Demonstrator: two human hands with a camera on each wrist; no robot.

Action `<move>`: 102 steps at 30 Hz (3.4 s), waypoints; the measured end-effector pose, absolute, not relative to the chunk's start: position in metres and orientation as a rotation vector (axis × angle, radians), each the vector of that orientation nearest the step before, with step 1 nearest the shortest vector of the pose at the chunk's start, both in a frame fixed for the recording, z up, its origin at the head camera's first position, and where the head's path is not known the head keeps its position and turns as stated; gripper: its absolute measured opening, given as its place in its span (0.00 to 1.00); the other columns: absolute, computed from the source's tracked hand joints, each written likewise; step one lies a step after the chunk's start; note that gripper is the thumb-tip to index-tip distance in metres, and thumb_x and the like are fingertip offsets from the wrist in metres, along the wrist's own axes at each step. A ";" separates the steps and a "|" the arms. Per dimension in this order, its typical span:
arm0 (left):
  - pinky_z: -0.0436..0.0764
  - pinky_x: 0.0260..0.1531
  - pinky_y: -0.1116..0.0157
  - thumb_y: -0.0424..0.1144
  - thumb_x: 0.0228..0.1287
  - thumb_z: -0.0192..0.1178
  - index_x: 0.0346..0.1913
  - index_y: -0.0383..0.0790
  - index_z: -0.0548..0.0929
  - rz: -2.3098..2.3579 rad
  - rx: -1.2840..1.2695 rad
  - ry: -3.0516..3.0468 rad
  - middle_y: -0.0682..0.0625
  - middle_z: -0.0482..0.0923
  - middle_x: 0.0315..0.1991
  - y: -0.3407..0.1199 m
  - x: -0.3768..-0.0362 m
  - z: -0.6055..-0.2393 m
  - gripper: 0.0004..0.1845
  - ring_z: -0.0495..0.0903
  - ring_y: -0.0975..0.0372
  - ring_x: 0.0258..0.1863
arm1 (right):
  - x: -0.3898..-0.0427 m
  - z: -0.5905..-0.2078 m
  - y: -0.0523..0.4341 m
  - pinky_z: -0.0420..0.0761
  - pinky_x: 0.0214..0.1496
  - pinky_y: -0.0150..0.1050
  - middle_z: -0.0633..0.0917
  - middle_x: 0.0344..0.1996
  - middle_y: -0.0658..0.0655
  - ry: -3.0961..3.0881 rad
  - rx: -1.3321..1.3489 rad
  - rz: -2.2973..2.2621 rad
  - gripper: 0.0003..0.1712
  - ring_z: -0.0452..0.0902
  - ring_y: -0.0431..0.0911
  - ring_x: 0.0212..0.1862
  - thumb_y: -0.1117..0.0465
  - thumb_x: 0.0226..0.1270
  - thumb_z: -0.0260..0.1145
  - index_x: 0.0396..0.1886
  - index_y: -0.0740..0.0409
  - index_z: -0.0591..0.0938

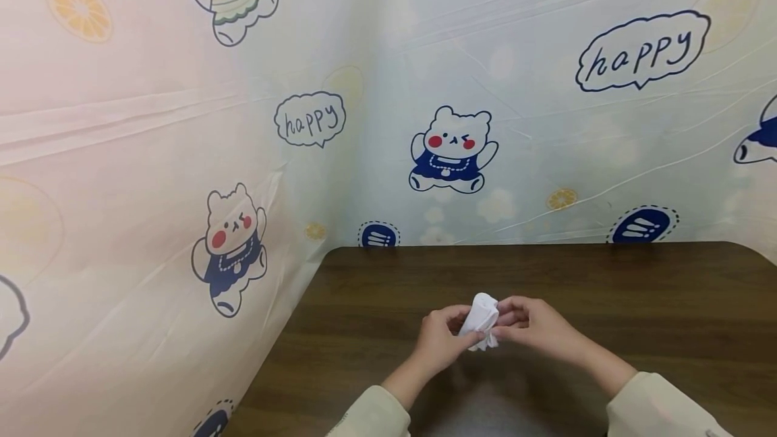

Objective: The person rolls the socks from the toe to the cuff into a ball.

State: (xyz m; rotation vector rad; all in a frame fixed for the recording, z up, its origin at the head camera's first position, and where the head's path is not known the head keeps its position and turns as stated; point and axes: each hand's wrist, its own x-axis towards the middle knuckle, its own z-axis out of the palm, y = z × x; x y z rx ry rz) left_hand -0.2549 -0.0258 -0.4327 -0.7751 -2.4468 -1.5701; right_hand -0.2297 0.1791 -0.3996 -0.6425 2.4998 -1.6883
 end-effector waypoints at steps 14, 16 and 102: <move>0.79 0.36 0.70 0.31 0.54 0.69 0.47 0.32 0.84 -1.825 -0.852 -2.491 0.44 0.84 0.40 -0.030 -0.255 -0.430 0.16 0.83 0.62 0.36 | -0.231 -0.402 0.183 0.81 0.36 0.43 0.83 0.30 0.57 2.522 -0.641 -1.662 0.13 0.82 0.52 0.35 0.62 0.66 0.64 0.41 0.70 0.79; 0.79 0.36 0.71 0.30 0.54 0.68 0.47 0.31 0.84 -1.838 -0.861 -2.498 0.44 0.84 0.40 -0.030 -0.255 -0.431 0.16 0.83 0.62 0.36 | -0.230 -0.403 0.181 0.81 0.35 0.44 0.83 0.29 0.56 2.518 -0.613 -1.696 0.13 0.82 0.51 0.34 0.62 0.66 0.64 0.40 0.70 0.79; 0.78 0.30 0.70 0.28 0.52 0.62 0.45 0.30 0.78 -1.765 -0.847 -2.347 0.50 0.83 0.32 -0.012 -0.243 -0.447 0.15 0.77 0.71 0.29 | -0.215 -0.413 0.176 0.71 0.24 0.33 0.78 0.24 0.46 2.925 -0.601 -1.732 0.02 0.70 0.36 0.25 0.62 0.65 0.65 0.33 0.56 0.81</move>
